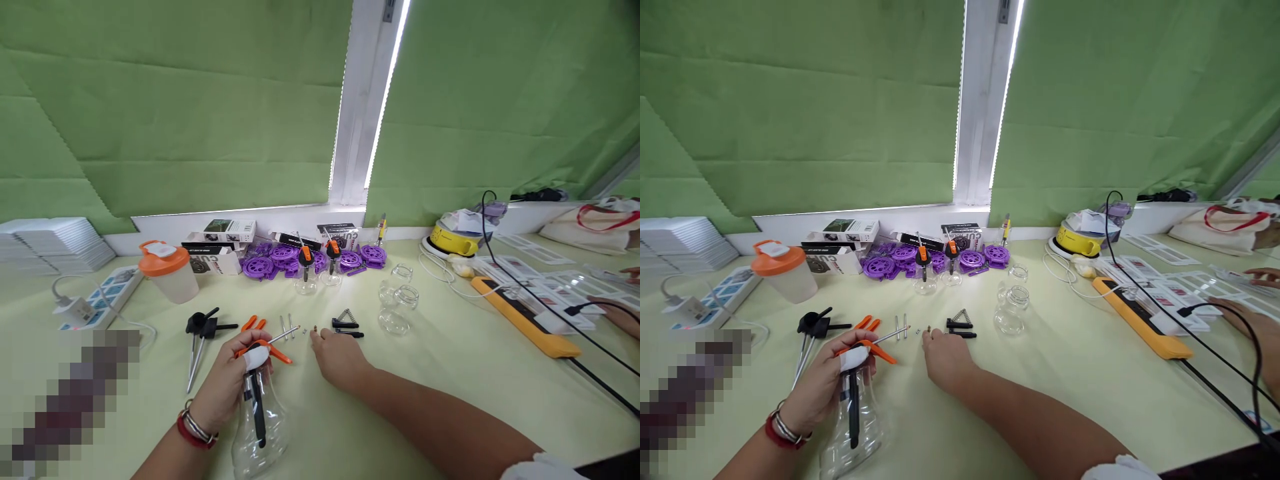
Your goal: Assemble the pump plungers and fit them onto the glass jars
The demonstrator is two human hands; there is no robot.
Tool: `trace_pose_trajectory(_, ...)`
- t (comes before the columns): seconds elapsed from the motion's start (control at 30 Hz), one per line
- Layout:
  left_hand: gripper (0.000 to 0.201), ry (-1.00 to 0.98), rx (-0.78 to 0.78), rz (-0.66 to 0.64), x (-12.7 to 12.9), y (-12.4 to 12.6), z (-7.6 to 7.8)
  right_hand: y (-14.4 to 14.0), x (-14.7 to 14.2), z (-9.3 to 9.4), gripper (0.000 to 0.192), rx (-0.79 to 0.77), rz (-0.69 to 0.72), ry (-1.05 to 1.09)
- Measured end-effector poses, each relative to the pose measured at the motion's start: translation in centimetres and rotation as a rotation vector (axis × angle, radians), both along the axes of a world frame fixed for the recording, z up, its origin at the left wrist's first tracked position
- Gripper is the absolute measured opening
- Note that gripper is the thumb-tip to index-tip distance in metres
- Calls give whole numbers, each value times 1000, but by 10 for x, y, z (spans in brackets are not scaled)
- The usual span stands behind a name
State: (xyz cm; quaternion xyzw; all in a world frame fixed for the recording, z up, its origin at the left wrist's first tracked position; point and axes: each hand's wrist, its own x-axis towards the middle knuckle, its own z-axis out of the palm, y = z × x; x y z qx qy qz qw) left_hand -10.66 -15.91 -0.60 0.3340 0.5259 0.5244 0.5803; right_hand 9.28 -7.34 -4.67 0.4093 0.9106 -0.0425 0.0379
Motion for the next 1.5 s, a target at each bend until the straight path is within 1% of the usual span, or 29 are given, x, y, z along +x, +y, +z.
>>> trace_pose_trajectory(0.07,25,-35,-7,-14,0,0,-2,2,2,1,34,-26,-29,128)
trace_pose_trajectory(0.1,24,-62,-12,-23,0,0,-3,3,4,2,30,-70,-44,230)
trace_pose_trajectory(0.13,23,-91,-16,-37,0,0,-4,2,5,3,31,-156,-71,354)
trace_pose_trajectory(0.17,23,-123,-19,-57,1,-1,-5,1,6,5,36,-289,-114,495)
trace_pose_trajectory(0.23,21,-173,-23,-109,2,-1,-7,-3,8,7,45,-661,-252,766)
trace_pose_trajectory(0.3,20,-207,-34,-149,5,-2,-9,-8,7,7,47,-1014,-411,961)
trace_pose_trajectory(0.33,20,-221,-44,-162,7,-2,-10,-10,7,7,47,-1131,-478,1027)
trace_pose_trajectory(0.37,20,-233,-56,-167,8,-2,-11,-13,6,6,46,-1208,-533,1075)
trace_pose_trajectory(0.43,20,-246,-81,-164,12,-3,-13,-16,4,3,43,-1289,-619,1137)
trace_pose_trajectory(0.5,19,-253,-98,-156,14,-3,-14,-17,4,1,42,-1323,-648,1167)
trace_pose_trajectory(0.53,18,-257,-102,-152,15,-3,-14,-17,4,-1,41,-1320,-631,1176)
trace_pose_trajectory(0.57,17,-260,-105,-146,15,-3,-15,-16,4,-2,39,-1294,-591,1190)
trace_pose_trajectory(0.67,17,-256,-125,-129,15,-2,-18,-12,8,-5,30,-1117,-430,1214)
trace_pose_trajectory(0.73,17,-244,-142,-118,15,-1,-19,-9,10,-5,28,-1055,-404,1198)
trace_pose_trajectory(0.9,16,-233,-136,-130,14,1,-20,-8,10,-2,37,-1104,-481,1110)
trace_pose_trajectory(1.0,15,-237,-143,-135,14,1,-20,-9,8,-1,29,-1109,-480,1170)
trace_pose_trajectory(1.07,15,-240,-148,-135,14,1,-20,-9,9,-1,32,-1129,-472,1189)
trace_pose_trajectory(1.2,17,-224,-135,-135,12,2,-21,-7,11,-3,35,-1141,-485,1114)
trace_pose_trajectory(1.27,18,-216,-137,-136,12,3,-20,-6,12,-3,33,-1132,-476,1149)
trace_pose_trajectory(1.33,18,-218,-132,-138,12,3,-19,-6,13,-3,34,-1136,-458,1184)
trace_pose_trajectory(1.43,17,-229,-112,-140,13,1,-18,-6,14,-3,38,-1163,-464,1137)
trace_pose_trajectory(1.5,16,-233,-109,-135,14,1,-17,-6,13,-4,38,-1155,-474,1124)
